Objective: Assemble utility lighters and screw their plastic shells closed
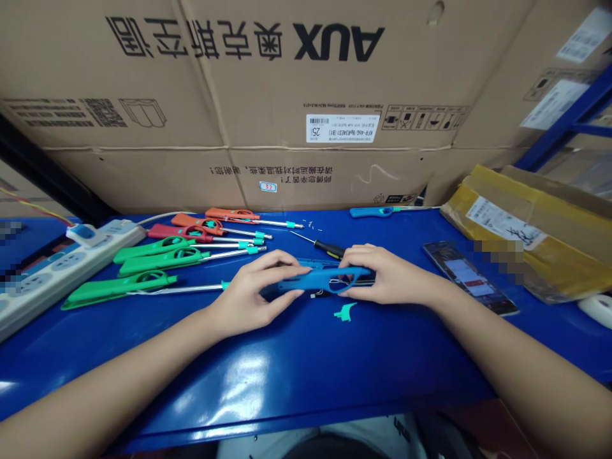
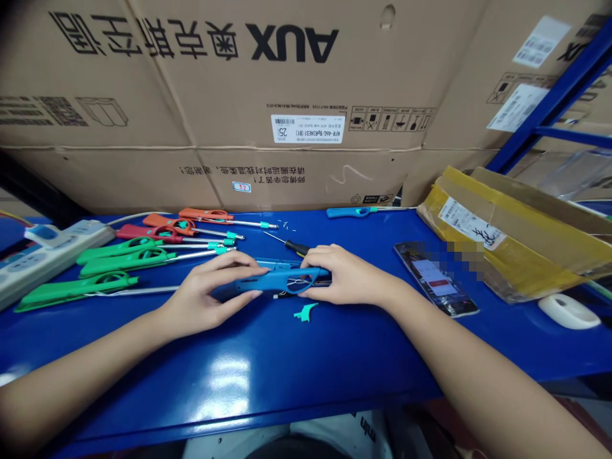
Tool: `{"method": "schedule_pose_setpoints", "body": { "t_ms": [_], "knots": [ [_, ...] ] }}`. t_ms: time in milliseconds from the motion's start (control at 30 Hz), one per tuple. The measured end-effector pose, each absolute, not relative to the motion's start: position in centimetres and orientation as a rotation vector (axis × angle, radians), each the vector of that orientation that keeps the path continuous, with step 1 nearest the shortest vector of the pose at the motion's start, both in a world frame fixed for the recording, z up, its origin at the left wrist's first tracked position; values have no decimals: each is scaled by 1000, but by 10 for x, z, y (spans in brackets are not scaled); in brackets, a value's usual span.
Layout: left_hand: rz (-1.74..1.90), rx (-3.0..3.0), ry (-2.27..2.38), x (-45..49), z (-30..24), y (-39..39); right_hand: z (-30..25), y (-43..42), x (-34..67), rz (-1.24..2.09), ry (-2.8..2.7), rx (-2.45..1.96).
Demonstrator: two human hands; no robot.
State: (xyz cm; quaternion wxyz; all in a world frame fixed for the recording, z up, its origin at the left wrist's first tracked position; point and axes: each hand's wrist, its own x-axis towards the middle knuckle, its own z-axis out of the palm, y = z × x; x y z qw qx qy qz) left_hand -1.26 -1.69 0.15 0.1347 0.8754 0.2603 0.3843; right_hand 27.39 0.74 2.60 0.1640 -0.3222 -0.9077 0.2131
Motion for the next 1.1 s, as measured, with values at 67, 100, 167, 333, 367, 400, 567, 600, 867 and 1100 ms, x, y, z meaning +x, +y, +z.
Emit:
{"method": "schedule_pose_setpoints", "body": {
  "t_ms": [67,100,167,333,367,400,567,600,867,1100],
  "knots": [
    [1039,2600,688,-14,2,-18,30,5,275,619,-2614,-929],
    [1000,2626,656,-15,2,-19,31,4,276,614,-2637,-945],
    [940,2660,602,-14,2,-20,35,2,277,598,-2683,-995],
    [863,2699,549,-14,3,-21,45,-4,282,631,-2682,-1105],
    [834,2706,542,-14,3,-20,47,-6,283,644,-2684,-1085],
    [801,2712,533,-15,3,-20,48,-7,284,657,-2695,-1051],
    [703,2742,485,-16,4,-22,51,-15,279,718,-2845,-924],
    [692,2748,485,-16,4,-23,50,-16,277,717,-2866,-922],
    [500,2771,563,-15,10,-23,47,-18,272,675,-2921,-930],
    [449,2761,565,-16,11,-22,49,-20,270,844,-2867,-930]
  ]
}}
